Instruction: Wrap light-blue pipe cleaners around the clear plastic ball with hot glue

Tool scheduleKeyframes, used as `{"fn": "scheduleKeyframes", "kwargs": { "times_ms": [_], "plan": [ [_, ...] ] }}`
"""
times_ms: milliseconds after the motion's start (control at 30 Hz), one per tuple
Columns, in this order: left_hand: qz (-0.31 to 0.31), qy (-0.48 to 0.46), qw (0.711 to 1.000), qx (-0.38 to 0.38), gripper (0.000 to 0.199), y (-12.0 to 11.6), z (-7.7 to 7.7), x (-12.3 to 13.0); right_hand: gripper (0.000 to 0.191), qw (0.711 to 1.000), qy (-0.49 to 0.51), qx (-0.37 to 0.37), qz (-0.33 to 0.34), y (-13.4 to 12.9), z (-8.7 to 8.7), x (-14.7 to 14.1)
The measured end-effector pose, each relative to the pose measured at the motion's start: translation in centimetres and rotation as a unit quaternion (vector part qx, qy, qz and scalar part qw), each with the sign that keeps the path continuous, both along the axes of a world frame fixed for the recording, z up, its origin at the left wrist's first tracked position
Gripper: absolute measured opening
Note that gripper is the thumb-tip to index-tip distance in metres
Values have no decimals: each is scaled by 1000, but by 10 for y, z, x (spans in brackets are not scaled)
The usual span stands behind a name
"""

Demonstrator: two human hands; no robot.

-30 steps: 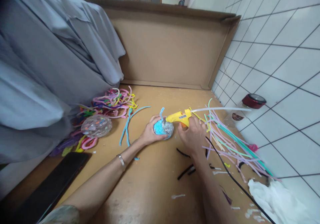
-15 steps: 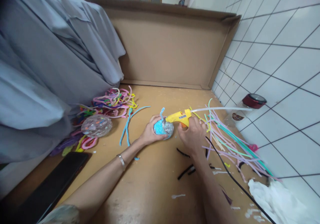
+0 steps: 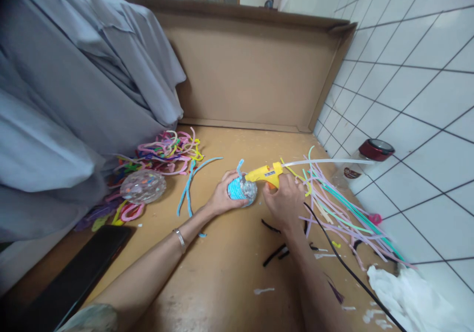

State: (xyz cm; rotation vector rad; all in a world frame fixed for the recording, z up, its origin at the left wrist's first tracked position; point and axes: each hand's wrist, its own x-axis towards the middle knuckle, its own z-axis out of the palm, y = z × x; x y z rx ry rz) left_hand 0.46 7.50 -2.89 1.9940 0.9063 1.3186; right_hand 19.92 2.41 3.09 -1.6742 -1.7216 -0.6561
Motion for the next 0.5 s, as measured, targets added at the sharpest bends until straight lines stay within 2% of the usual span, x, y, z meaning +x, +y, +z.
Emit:
{"fn": "scheduleKeyframes", "kwargs": {
  "times_ms": [500],
  "plan": [
    [-13,3,1000,-2,75,0,1,-1,12,1000,2,3,3,1,0,0]
  ]
}}
